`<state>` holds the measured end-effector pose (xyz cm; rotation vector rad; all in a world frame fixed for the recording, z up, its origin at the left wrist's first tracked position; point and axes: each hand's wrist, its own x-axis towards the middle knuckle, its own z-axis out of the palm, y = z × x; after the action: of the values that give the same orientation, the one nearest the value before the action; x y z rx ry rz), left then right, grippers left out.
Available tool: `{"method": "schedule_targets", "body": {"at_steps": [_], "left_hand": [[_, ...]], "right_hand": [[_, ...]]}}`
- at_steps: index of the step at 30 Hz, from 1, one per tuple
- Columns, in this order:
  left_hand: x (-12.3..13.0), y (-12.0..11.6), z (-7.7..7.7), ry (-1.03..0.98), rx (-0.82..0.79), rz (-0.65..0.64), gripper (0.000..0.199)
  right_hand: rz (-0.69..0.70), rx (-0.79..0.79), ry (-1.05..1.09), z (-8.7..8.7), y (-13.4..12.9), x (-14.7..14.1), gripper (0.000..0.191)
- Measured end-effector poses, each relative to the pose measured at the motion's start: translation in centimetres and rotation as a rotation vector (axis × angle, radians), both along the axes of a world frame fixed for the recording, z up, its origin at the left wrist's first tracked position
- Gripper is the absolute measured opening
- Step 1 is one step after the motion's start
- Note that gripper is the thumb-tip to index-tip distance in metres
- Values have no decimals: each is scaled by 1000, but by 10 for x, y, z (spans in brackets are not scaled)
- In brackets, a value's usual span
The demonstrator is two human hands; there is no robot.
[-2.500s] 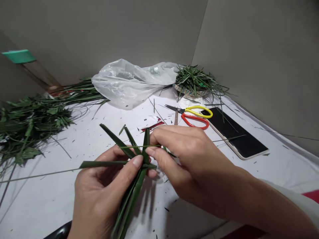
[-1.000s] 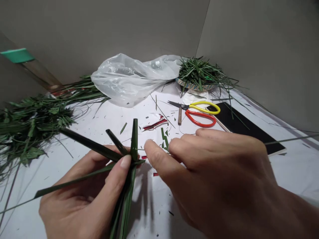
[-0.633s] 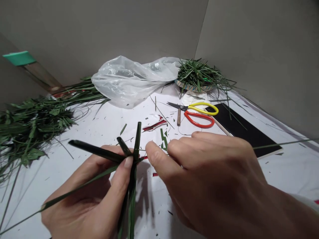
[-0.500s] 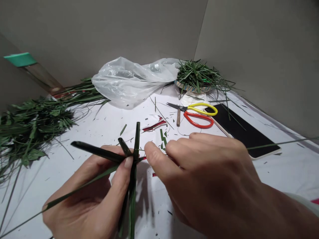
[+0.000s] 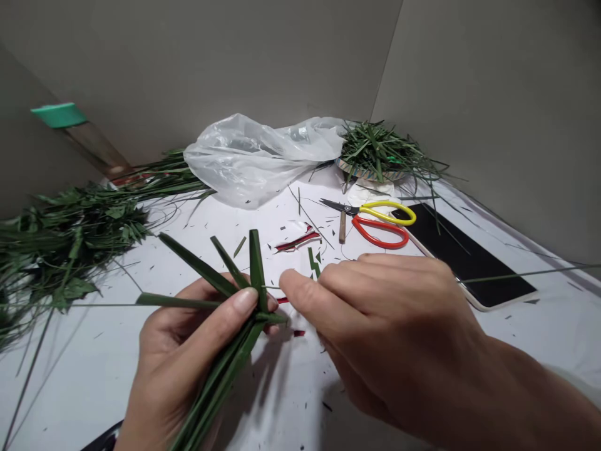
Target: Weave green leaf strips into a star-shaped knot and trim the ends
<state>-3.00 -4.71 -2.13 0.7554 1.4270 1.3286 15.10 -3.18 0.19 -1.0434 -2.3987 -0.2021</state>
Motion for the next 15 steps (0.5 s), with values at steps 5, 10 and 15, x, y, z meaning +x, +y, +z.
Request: {"method": "schedule_targets", "body": {"at_steps": [5, 10, 15], "left_hand": [[5, 11, 9, -114, -64, 10, 30], [2, 7, 11, -179, -101, -8, 27], [3, -1, 12, -287, -151, -33, 34]], "right_hand": [[76, -27, 36, -3, 3, 2, 29], [113, -27, 28, -2, 7, 2, 26], [126, -19, 28, -3, 7, 4, 25]]}}
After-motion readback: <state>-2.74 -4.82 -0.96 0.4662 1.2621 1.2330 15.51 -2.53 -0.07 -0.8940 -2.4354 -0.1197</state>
